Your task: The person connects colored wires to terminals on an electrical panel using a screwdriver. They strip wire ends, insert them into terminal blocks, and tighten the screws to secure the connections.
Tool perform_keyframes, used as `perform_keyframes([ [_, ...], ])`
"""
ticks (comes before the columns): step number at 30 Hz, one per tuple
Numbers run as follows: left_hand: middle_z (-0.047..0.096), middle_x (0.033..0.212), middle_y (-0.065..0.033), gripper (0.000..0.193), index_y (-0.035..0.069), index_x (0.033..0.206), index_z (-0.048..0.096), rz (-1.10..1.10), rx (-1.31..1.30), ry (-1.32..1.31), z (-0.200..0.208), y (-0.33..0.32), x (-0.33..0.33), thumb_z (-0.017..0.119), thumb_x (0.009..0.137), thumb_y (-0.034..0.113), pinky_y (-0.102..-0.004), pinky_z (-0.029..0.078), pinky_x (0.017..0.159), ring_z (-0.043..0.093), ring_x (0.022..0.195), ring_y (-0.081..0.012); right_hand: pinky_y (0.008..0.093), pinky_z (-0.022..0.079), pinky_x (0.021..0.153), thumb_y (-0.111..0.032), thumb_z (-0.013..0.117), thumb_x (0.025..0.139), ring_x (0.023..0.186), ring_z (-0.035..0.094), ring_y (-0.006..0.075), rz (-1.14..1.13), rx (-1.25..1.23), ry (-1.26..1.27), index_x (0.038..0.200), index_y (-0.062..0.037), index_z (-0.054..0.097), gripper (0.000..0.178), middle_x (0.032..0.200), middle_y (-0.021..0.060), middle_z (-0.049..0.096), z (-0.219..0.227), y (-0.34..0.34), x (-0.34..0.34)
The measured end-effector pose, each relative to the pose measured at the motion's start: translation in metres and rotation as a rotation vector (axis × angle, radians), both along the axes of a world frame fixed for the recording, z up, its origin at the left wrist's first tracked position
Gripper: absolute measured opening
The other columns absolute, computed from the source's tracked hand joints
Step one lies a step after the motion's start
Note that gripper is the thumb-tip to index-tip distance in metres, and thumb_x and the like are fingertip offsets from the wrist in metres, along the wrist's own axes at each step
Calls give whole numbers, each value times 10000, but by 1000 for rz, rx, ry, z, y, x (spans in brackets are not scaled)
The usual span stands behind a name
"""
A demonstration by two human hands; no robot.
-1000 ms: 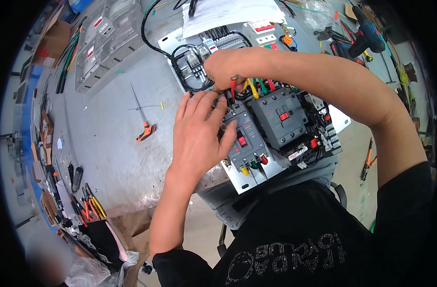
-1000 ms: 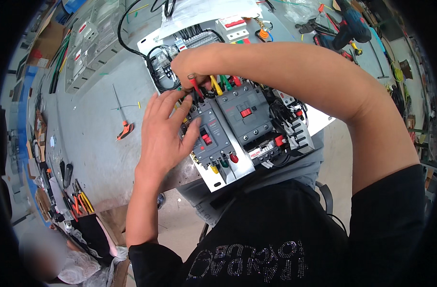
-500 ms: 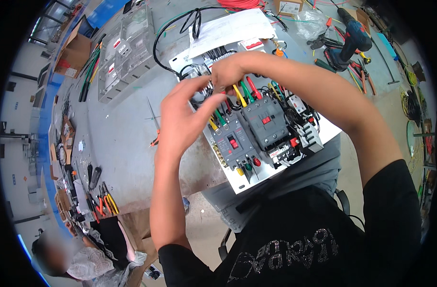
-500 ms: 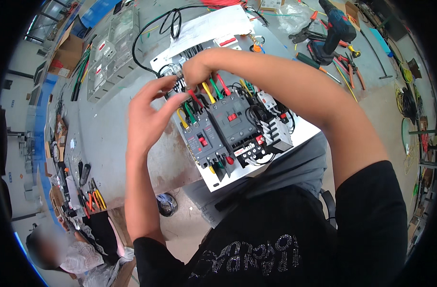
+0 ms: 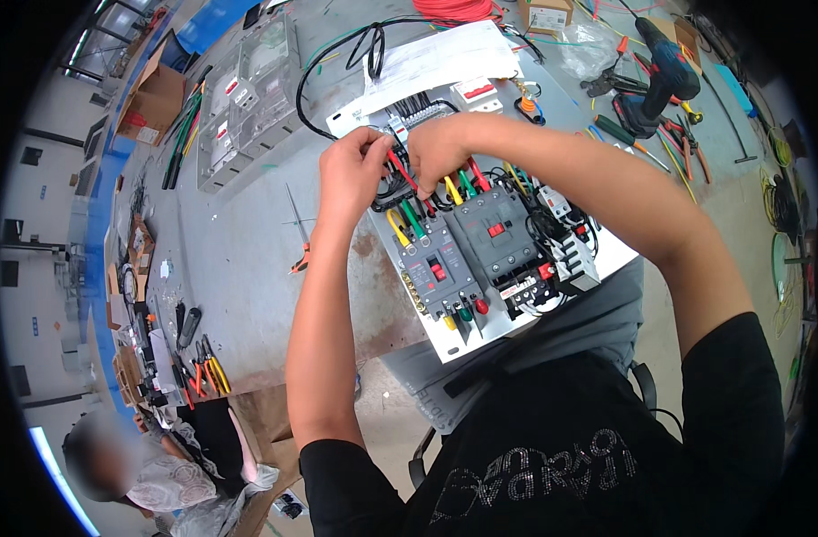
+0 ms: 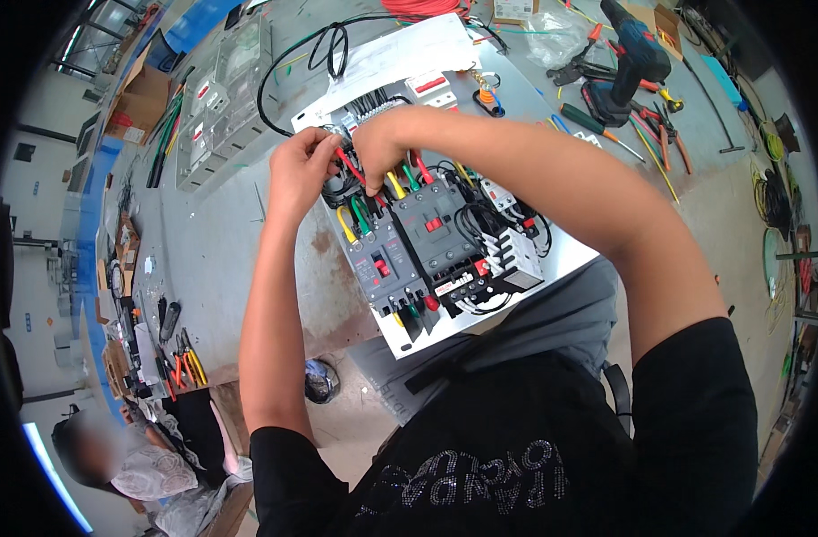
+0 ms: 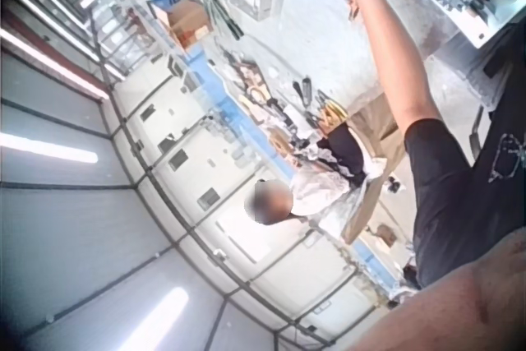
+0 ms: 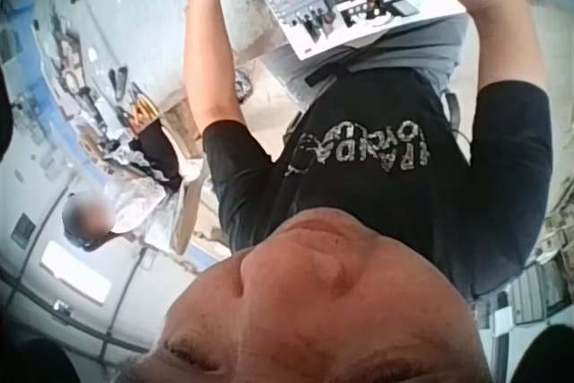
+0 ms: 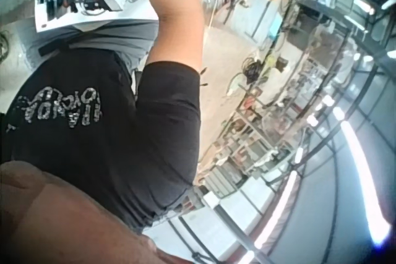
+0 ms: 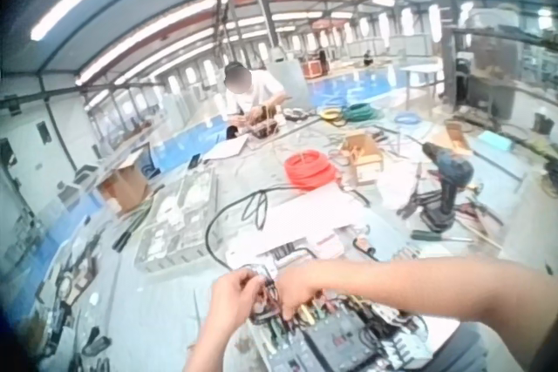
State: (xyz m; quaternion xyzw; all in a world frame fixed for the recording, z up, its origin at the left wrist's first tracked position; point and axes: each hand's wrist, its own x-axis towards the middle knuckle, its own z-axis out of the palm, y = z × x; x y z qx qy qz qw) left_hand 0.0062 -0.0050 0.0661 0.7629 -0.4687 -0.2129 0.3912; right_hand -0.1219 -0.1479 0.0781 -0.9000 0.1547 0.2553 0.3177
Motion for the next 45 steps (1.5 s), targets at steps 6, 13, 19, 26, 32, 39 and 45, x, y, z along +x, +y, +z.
perform_keyframes([
  [6, 721, 771, -25, 213, -8, 1018, 774, 13, 17, -3, -15, -15, 12, 745, 1025, 203, -267, 532, 608, 636, 646, -77, 385, 628, 573, -322, 893, 846, 631, 759, 238, -25, -41, 70, 839, 11, 806, 344, 801, 117, 787, -15, 1, 22],
  [13, 733, 773, -36, 209, -14, 1005, 773, 10, -17, -24, -24, -12, 19, 741, 1024, 191, -278, 533, 606, 641, 640, -91, 356, 622, 564, -278, 902, 847, 600, 745, 239, -22, -43, 105, 787, 18, 765, 331, 756, 123, 773, -7, 8, 24],
  [19, 755, 819, -49, 207, -20, 1035, 760, 13, -43, -11, -24, -12, 9, 721, 1035, 183, -291, 565, 685, 679, 700, -106, 392, 632, 645, -361, 903, 845, 696, 769, 282, 8, -205, 106, 847, 29, 790, 407, 810, 144, 785, -30, 3, 27],
  [26, 779, 958, -112, 197, -20, 1154, 750, -33, -181, 41, -17, 24, -11, 640, 1030, 87, -320, 560, 796, 713, 862, -172, 458, 613, 856, -430, 900, 838, 923, 787, 308, 7, -314, 168, 962, -17, 825, 438, 917, 163, 806, -23, 14, 31],
  [32, 770, 1042, -173, 292, 8, 1181, 763, -133, -308, -8, -18, 50, -27, 609, 934, 6, -365, 573, 761, 744, 869, -303, 461, 599, 868, -390, 903, 831, 966, 775, 338, -36, -192, 290, 963, -32, 838, 388, 968, 169, 813, -35, 1, 35],
  [39, 757, 1104, -145, 337, 34, 1104, 784, -303, -396, -305, -27, 64, -41, 625, 810, -6, -552, 497, 1130, 714, 1053, -351, 465, 582, 820, -388, 774, 920, 905, 763, 318, 150, -290, 365, 884, -30, 854, 368, 910, 145, 814, -48, -9, 44],
  [45, 738, 1153, -130, 339, 29, 1124, 784, -365, -311, -412, -26, 73, -46, 619, 827, 20, -607, 396, 1210, 673, 1154, -340, 451, 579, 789, -417, 733, 939, 850, 752, 295, 149, -260, 395, 820, -44, 851, 409, 873, 122, 810, -37, -6, 43],
])
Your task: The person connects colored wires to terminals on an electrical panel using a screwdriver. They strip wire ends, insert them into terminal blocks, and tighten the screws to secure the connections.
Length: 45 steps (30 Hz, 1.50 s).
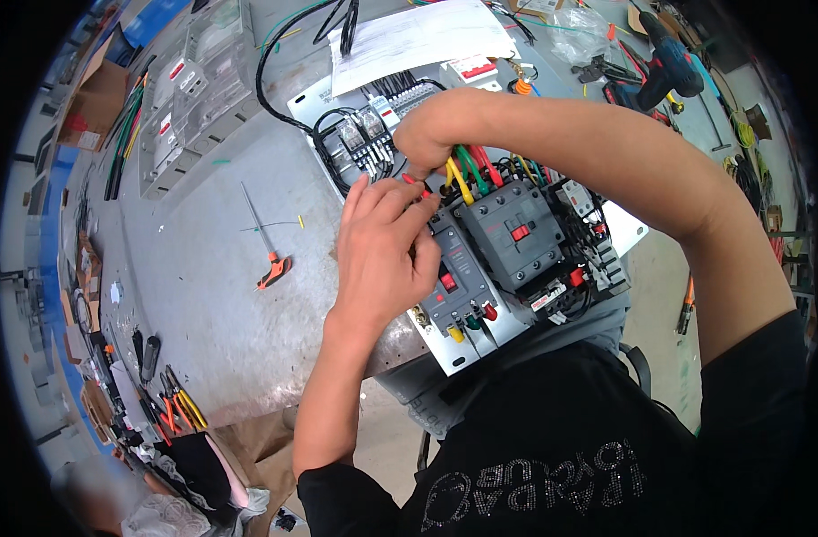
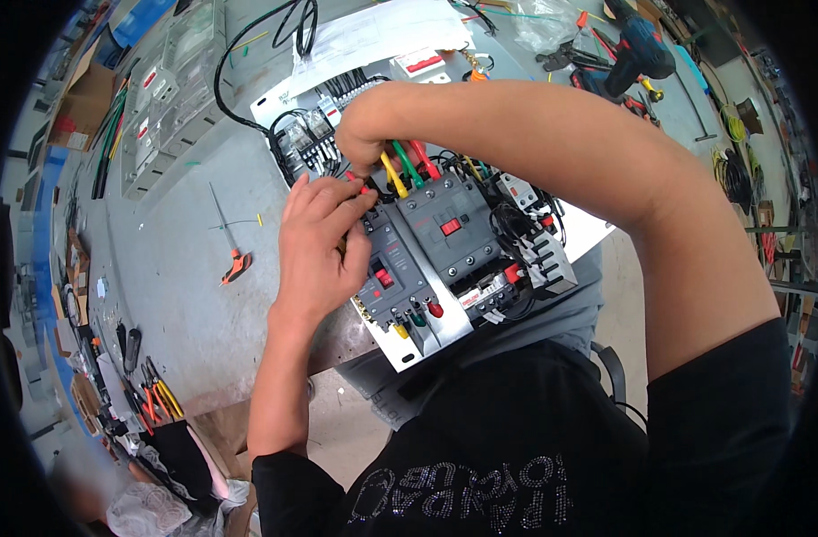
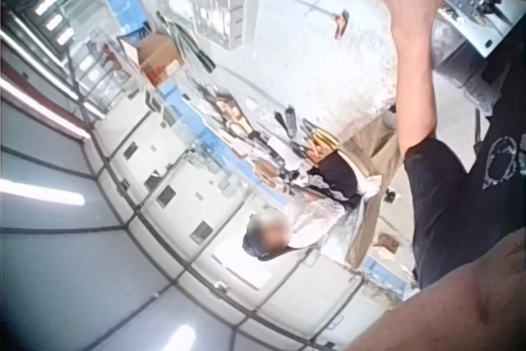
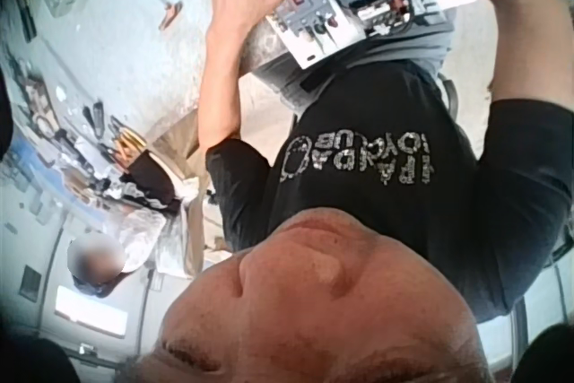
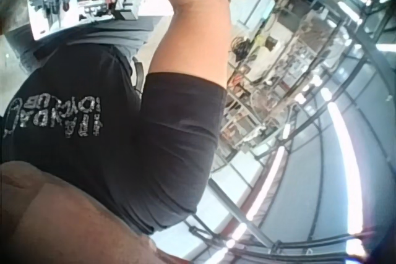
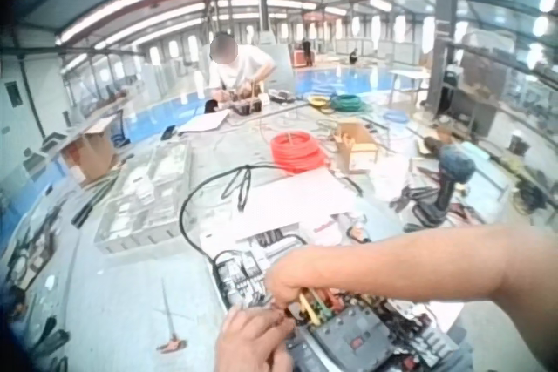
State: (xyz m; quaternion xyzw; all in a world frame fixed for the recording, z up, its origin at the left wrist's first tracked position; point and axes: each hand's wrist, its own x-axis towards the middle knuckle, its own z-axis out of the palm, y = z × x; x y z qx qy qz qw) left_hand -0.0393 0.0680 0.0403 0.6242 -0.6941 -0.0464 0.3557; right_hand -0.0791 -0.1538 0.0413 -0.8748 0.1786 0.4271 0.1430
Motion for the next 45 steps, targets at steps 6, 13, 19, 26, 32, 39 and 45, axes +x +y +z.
perform_keyframes([
  [6, 742, 1170, -104, 321, 47, 1120, 785, 4, 46, -54, 3, -1, 2, 637, 834, 52, -609, 353, 1235, 649, 1201, -324, 437, 596, 787, -397, 707, 952, 821, 760, 260, -42, 46, 34, 828, -53, 849, 393, 868, 95, 816, -2, -3, 3],
  [13, 741, 1206, -105, 322, 44, 1146, 778, -30, 94, -108, 7, -6, 13, 647, 853, 64, -602, 348, 1239, 654, 1222, -325, 419, 609, 720, -383, 704, 963, 759, 762, 253, -83, 85, 70, 869, -44, 830, 374, 860, 100, 811, 8, -1, 3],
  [19, 738, 1228, -127, 287, 16, 1142, 776, -95, 103, -40, 8, -9, 15, 641, 896, 78, -603, 386, 1214, 666, 1256, -343, 425, 606, 733, -441, 714, 985, 774, 757, 236, -107, 102, 100, 922, -53, 813, 406, 878, 81, 808, 14, -2, 2],
  [26, 744, 1183, -118, 253, 8, 1079, 788, -116, 90, -16, 7, -9, 23, 663, 863, 52, -561, 456, 1156, 680, 1187, -333, 421, 609, 768, -390, 687, 1005, 824, 770, 237, -83, 121, 91, 921, -49, 815, 373, 897, 81, 817, 20, -1, 1],
  [32, 747, 1175, -121, 254, 6, 1084, 785, -140, 89, -62, 11, -10, 23, 673, 857, 36, -535, 485, 1126, 684, 1166, -332, 434, 616, 763, -342, 679, 1017, 821, 780, 262, -141, 157, 86, 960, -33, 794, 334, 916, 98, 805, 14, 0, 0],
  [39, 744, 1276, -189, 339, -28, 1235, 745, -86, 162, 124, 8, -1, 23, 611, 935, 55, -433, 513, 1080, 692, 1191, -368, 409, 587, 731, -318, 802, 928, 813, 757, 218, 11, 197, -57, 1000, -33, 808, 293, 942, 78, 799, 28, 1, 3],
  [45, 737, 1347, -167, 452, -8, 1369, 707, 94, 182, 403, -3, -6, 20, 592, 935, 42, -395, 503, 1115, 680, 1270, -272, 452, 587, 751, -374, 810, 878, 843, 753, 326, -49, -48, -555, 1031, -21, 805, 385, 946, 171, 796, 57, -22, -46],
])
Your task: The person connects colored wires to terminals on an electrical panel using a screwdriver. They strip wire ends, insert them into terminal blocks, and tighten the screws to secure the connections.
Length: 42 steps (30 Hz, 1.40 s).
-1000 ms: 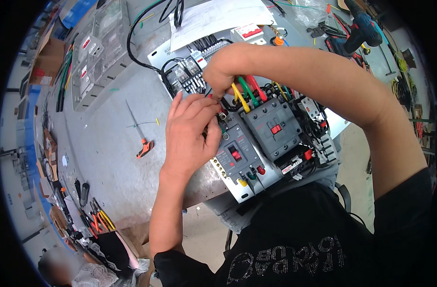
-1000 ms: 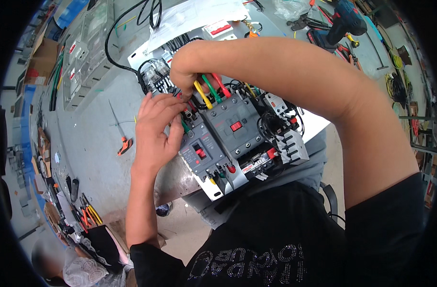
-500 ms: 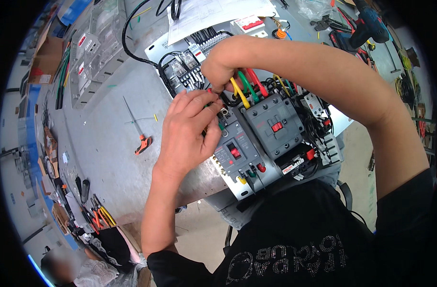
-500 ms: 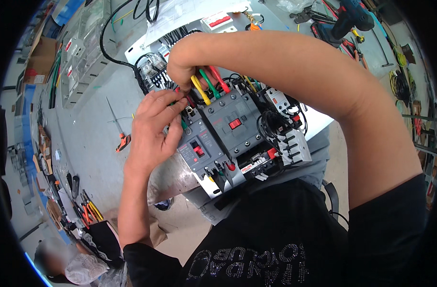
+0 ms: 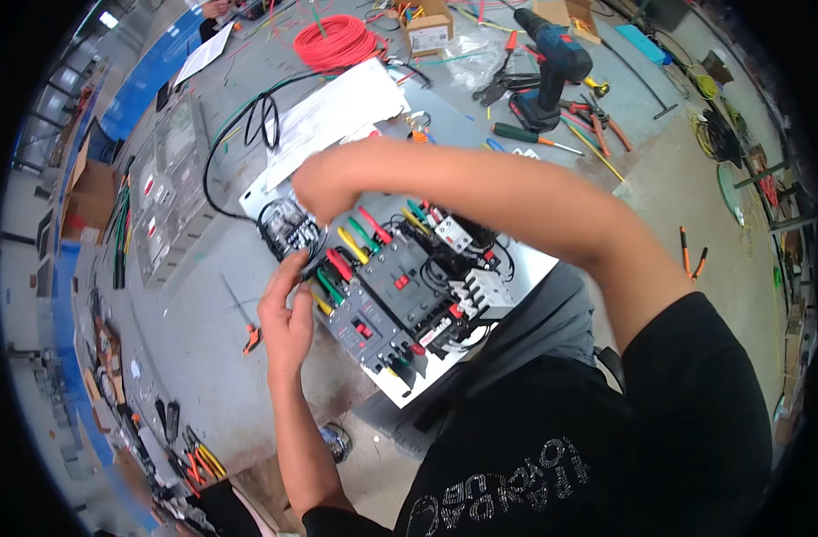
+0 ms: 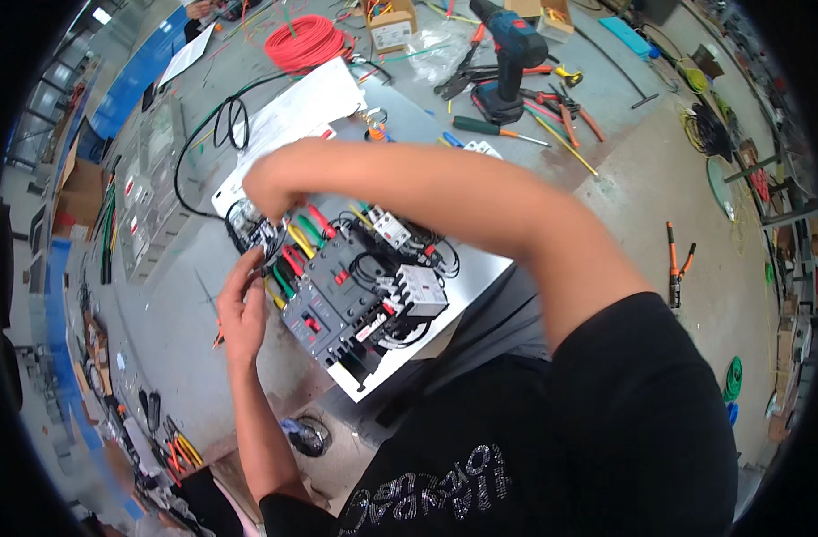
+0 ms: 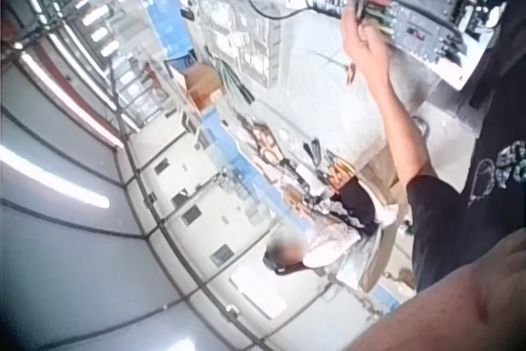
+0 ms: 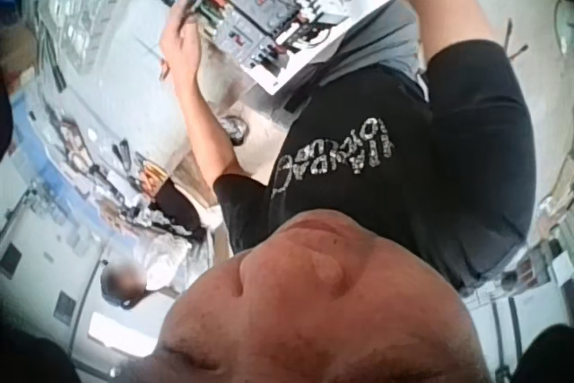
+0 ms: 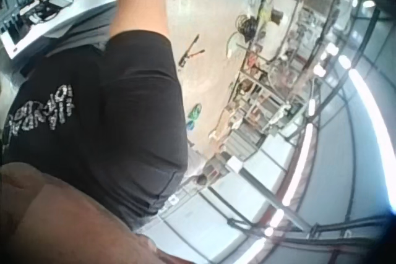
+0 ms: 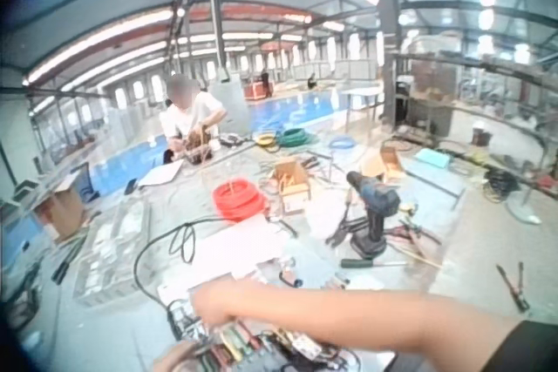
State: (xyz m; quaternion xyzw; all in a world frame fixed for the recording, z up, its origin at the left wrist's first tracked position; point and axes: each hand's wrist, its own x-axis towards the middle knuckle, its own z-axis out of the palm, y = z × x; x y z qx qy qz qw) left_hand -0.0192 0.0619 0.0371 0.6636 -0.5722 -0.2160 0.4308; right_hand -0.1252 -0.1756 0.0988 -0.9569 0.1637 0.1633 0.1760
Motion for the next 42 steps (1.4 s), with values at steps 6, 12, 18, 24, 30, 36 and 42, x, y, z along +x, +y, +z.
perform_keyframes([
  [6, 671, 1464, -159, 632, 46, 1498, 627, 76, 243, -31, 27, 40, -1, 815, 919, 215, -428, 500, 1102, 631, 1342, -252, 325, 535, 678, -279, 715, 1028, 712, 640, 117, -141, 495, -524, 954, 25, 747, 314, 760, 53, 678, 49, -1, -220],
  [12, 590, 1553, -140, 832, 21, 1592, 514, 90, 370, 145, 17, 38, -19, 884, 868, 197, -457, 493, 1141, 598, 1385, -272, 343, 567, 722, -206, 744, 976, 763, 720, 148, -783, 176, -447, 1029, 6, 777, 222, 815, 73, 749, -10, -40, -395],
  [18, 558, 1565, -196, 782, -88, 1632, 376, 104, 358, 402, 2, 36, -12, 739, 947, 14, -384, 435, 1202, 567, 1424, -258, 401, 551, 738, -285, 775, 915, 774, 706, 263, -1161, 2, -548, 951, -37, 803, 253, 814, 115, 760, -52, -86, -489],
  [24, 606, 1520, -187, 711, -106, 1609, 410, 185, 377, 369, -2, 44, -15, 708, 992, 83, -366, 428, 1194, 592, 1396, -251, 411, 562, 746, -339, 811, 892, 825, 736, 290, -1184, -182, -484, 964, -53, 804, 295, 895, 132, 784, -57, -120, -482],
  [30, 629, 913, 33, 438, -20, 1377, 678, 306, 448, 190, -4, 55, -24, 623, 1085, 301, -285, 353, 1115, 541, 908, -79, 399, 549, 752, -347, 847, 890, 810, 703, 262, -1177, -95, -543, 1053, -31, 792, 359, 880, 128, 758, -64, -126, -482],
  [36, 562, 954, 77, 297, -25, 1228, 689, 318, 311, 159, -13, 50, -42, 594, 1124, 236, -231, 351, 757, 425, 859, -36, 454, 578, 788, -397, 834, 861, 913, 748, 341, -1210, -260, -602, 1101, -81, 811, 398, 980, 146, 786, -81, -154, -485],
  [42, 572, 962, 81, 269, -15, 1179, 695, 343, 271, 209, -19, 57, -39, 606, 1130, 233, -222, 370, 777, 439, 865, -32, 414, 584, 799, -309, 825, 898, 888, 755, 296, -911, -156, -600, 1089, -60, 800, 315, 963, 129, 787, -61, -162, -445],
])
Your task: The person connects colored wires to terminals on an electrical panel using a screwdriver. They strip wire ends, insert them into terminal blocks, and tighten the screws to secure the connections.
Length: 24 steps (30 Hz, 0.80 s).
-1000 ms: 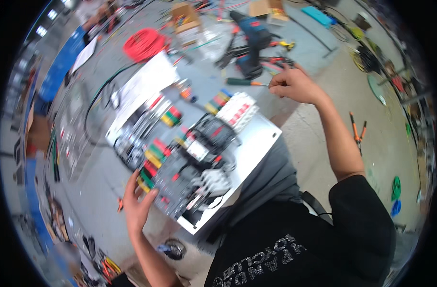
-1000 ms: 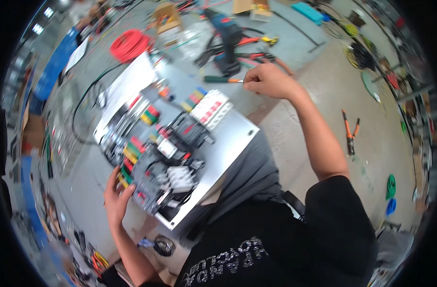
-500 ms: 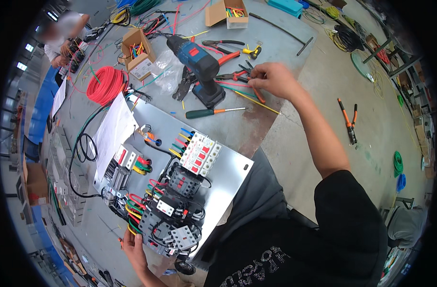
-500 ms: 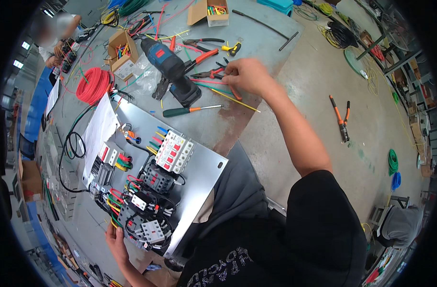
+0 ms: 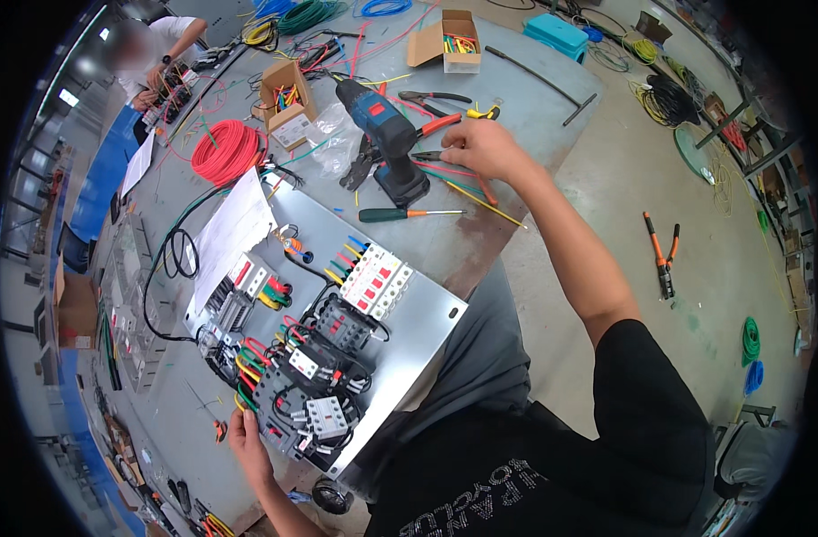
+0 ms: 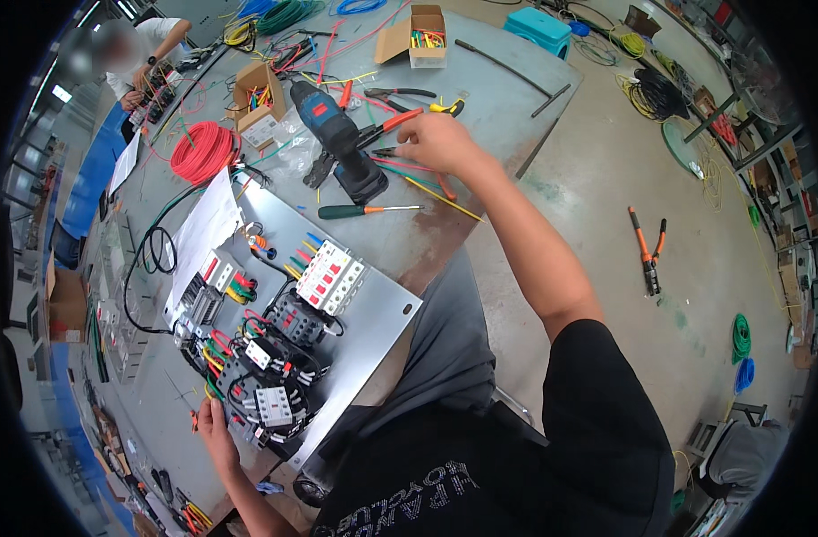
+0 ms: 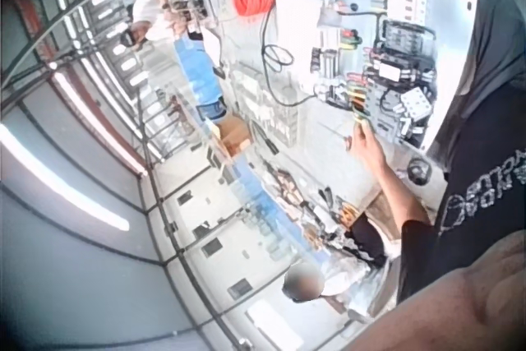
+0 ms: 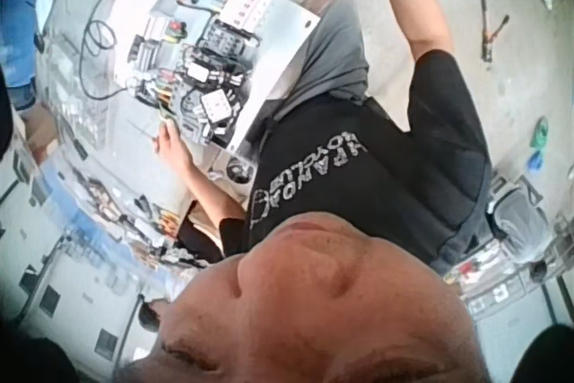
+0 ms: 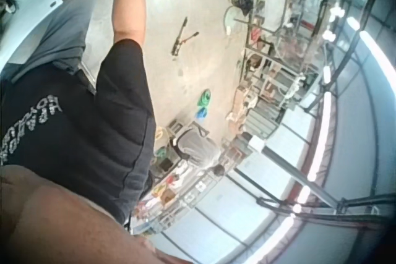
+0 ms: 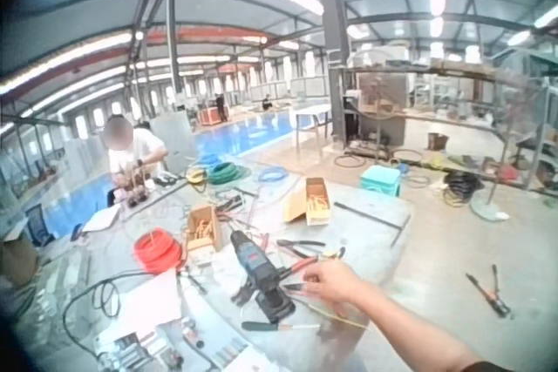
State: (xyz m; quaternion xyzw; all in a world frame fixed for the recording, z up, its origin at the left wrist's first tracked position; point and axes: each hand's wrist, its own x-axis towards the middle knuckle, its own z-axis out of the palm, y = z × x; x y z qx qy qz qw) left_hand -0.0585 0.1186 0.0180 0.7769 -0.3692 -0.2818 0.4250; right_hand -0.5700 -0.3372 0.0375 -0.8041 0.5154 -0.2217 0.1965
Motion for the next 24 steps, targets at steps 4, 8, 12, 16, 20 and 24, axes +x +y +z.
perform_keyframes([
  [4, 652, 1080, 43, 340, -38, 1325, 688, 28, -75, 0, -15, 14, 7, 603, 1134, 231, -220, 429, 864, 517, 940, -40, 391, 583, 752, -300, 834, 894, 852, 760, 303, 64, 65, 54, 1039, -48, 795, 293, 949, 129, 784, -3, 36, 19],
  [8, 685, 1209, -13, 389, -46, 1403, 661, 40, -137, 26, -17, 11, -2, 603, 1134, 228, -261, 463, 961, 570, 1053, -78, 471, 541, 955, -350, 841, 883, 916, 752, 289, 147, 34, 155, 1071, -93, 808, 320, 936, 119, 770, -25, 57, 28],
  [12, 662, 1426, -106, 475, -66, 1511, 568, -38, -169, 132, -19, 19, 0, 638, 1102, 165, -315, 465, 1098, 615, 1274, -157, 441, 574, 833, -306, 837, 843, 914, 739, 329, 123, -82, 181, 998, -121, 790, 245, 901, 120, 758, -41, 72, 46],
  [16, 650, 1449, -120, 504, -70, 1522, 551, -49, -211, 195, -28, 12, 3, 674, 1070, 117, -322, 459, 1127, 615, 1303, -174, 475, 565, 790, -228, 804, 854, 884, 735, 346, 77, 6, 90, 931, -95, 751, 163, 890, 128, 759, -60, 67, 53],
  [20, 695, 1302, -73, 454, -62, 1476, 592, -49, -209, 115, -35, 15, 11, 676, 1071, 125, -281, 495, 1004, 636, 1145, -126, 481, 573, 799, -213, 777, 847, 890, 739, 352, 86, 16, 48, 937, -100, 765, 145, 892, 128, 770, -61, 83, 64],
  [24, 686, 1178, -30, 363, -62, 1382, 632, -42, -212, 59, -21, 6, -3, 658, 1079, 138, -245, 470, 873, 580, 997, -75, 486, 578, 811, -228, 755, 852, 894, 740, 355, 67, 40, 34, 932, -90, 775, 161, 897, 135, 774, -59, 93, 60],
])
